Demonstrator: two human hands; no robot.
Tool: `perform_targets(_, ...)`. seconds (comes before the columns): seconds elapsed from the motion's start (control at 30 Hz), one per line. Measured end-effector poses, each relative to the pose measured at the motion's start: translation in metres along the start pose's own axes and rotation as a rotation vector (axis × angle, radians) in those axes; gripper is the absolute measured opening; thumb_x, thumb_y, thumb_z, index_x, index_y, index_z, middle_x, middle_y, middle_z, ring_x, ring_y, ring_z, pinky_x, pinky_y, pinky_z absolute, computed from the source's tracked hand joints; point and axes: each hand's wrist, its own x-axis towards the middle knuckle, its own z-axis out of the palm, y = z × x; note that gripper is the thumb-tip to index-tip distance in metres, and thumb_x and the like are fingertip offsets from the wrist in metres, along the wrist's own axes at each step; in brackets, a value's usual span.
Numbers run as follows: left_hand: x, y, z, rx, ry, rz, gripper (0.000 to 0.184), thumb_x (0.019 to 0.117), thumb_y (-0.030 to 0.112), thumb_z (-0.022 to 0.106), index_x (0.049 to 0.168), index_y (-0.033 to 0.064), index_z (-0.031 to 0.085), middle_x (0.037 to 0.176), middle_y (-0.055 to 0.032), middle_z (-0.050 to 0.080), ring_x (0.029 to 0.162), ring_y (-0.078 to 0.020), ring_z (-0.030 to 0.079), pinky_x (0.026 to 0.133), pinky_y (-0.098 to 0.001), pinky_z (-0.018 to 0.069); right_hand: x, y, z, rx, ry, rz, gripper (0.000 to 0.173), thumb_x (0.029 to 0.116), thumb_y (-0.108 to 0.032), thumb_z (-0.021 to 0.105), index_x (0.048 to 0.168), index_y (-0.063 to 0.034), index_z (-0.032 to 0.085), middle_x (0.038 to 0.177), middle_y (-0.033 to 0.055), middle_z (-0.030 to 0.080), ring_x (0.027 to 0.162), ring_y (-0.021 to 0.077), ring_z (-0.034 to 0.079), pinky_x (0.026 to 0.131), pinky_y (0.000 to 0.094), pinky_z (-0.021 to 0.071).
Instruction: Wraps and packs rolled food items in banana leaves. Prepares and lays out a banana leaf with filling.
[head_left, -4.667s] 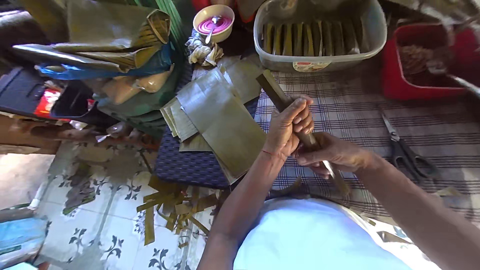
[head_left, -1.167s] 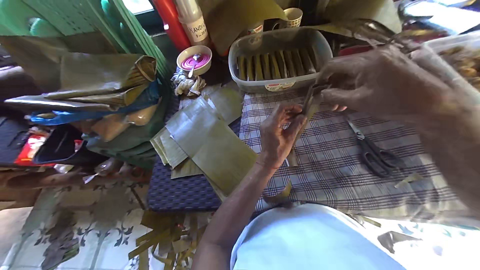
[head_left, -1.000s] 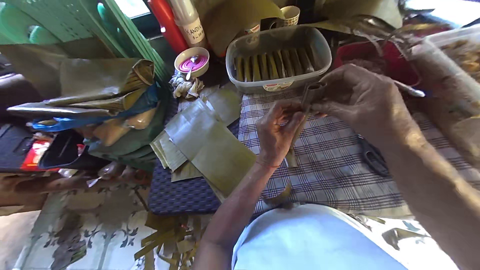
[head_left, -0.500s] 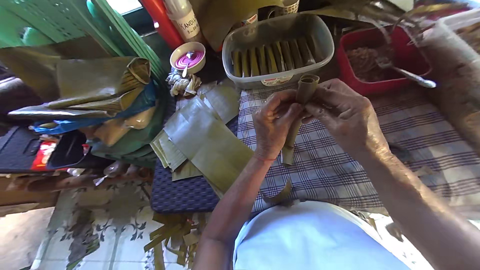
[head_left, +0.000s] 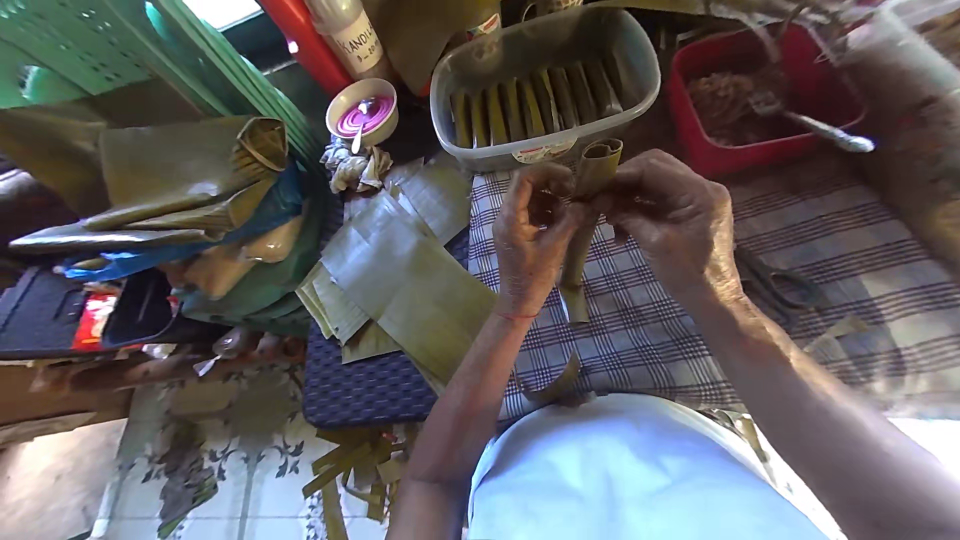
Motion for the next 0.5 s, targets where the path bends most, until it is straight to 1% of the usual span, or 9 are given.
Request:
perform_targets(0.03,0.001,-0.001,-0.002,0.016,-0.003,-0.006,0.023,0.091,-0.003,0.067,0.113,0.0011,0.062,0.102,-0.0077,0.062,0.08,-0.008,0.062,0.067,-0.0198,0.0558,0.0,0.003,0.001,0.028,0.013,-0.007,0.014,0.0919,0.001,0.067,0.106,0.0018,0.07,0.102,0.0041,0.065,0.081,0.001,0.064,0.069,0.0131,0.0551)
perform_targets(0.07,0.002,-0.001,-0.003,0.025,-0.001,-0.004,0.017,0.0902,-0.004,0.068,0.107,-0.0017,0.065,0.101,-0.0087,0.062,0.083,-0.0082,0.064,0.07,-0.0202,0.0572,0.0,0.005,0.002,0.052,0.013,-0.008,0.014,0.0918,0.001,0.068,0.105,0.0021,0.07,0.102,0.0042,0.064,0.082,0.0014,0.064,0.069,0.0134,0.0555)
perform_targets(0.1,0.004,-0.002,-0.003,0.02,0.016,0.009,0.012,0.0888,-0.005,0.069,0.101,-0.0042,0.066,0.098,-0.009,0.062,0.084,-0.0081,0.064,0.073,-0.0202,0.0576,-0.001,0.006,0.002,0.073,0.014,-0.01,0.014,0.0909,0.001,0.069,0.105,0.0024,0.07,0.103,0.0043,0.064,0.081,0.0018,0.064,0.068,0.0138,0.056)
perform_targets(0.17,0.006,-0.003,-0.002,0.036,0.042,0.037,0.008,0.088,-0.005,0.07,0.095,-0.005,0.066,0.095,-0.009,0.061,0.084,-0.0082,0.063,0.074,-0.0195,0.0567,-0.005,0.006,0.002,0.07,-0.005,0.008,0.018,0.0908,0.0,0.07,0.109,0.0015,0.068,0.103,0.0033,0.063,0.08,0.0007,0.064,0.066,0.013,0.0555)
perform_targets(0.23,0.007,-0.005,-0.001,0.074,0.057,0.07,0.005,0.0896,-0.003,0.069,0.093,-0.0046,0.066,0.094,-0.0087,0.062,0.084,-0.0082,0.063,0.075,-0.019,0.0561,-0.01,0.005,0.003,0.045,-0.021,0.039,0.019,0.0922,-0.001,0.07,0.111,-0.0007,0.067,0.103,0.0015,0.063,0.076,-0.0022,0.062,0.062,0.0108,0.0533)
perform_targets(0.3,0.007,-0.006,0.0,0.148,0.055,0.109,0.005,0.0914,-0.002,0.068,0.093,-0.0054,0.066,0.094,-0.0097,0.062,0.084,-0.0085,0.063,0.075,-0.0185,0.0551,-0.011,0.006,0.008,0.052,0.024,0.06,0.017,0.0917,0.0,0.07,0.108,0.0009,0.067,0.099,0.0018,0.063,0.073,-0.0026,0.06,0.061,0.0104,0.0522)
perform_targets(0.4,0.007,-0.005,0.0,0.225,0.026,0.105,0.006,0.0929,-0.001,0.066,0.096,-0.0063,0.066,0.095,-0.0114,0.062,0.084,-0.0087,0.063,0.075,-0.0183,0.0548,-0.008,0.011,0.015,0.067,0.092,0.043,0.012,0.0903,0.001,0.069,0.102,0.0031,0.069,0.097,0.0032,0.064,0.079,-0.0007,0.062,0.069,0.0115,0.0536)
perform_targets(0.47,0.008,-0.005,-0.003,0.181,-0.005,0.063,0.007,0.093,-0.002,0.066,0.098,-0.0064,0.066,0.097,-0.0112,0.062,0.084,-0.0079,0.063,0.075,-0.0183,0.0557,-0.007,0.014,0.015,0.057,0.076,0.014,0.011,0.0916,0.0,0.068,0.102,0.0031,0.069,0.097,0.0039,0.063,0.084,0.0003,0.063,0.074,0.0121,0.0542)
perform_targets(0.5,0.008,-0.005,-0.005,0.149,-0.027,0.033,0.008,0.0928,-0.002,0.066,0.1,-0.0059,0.066,0.098,-0.0105,0.062,0.084,-0.0074,0.064,0.075,-0.0183,0.0561,-0.006,0.016,0.014,0.055,0.069,0.002,0.01,0.0919,0.0,0.068,0.102,0.0031,0.069,0.097,0.0039,0.064,0.084,0.0001,0.063,0.074,0.012,0.0538)
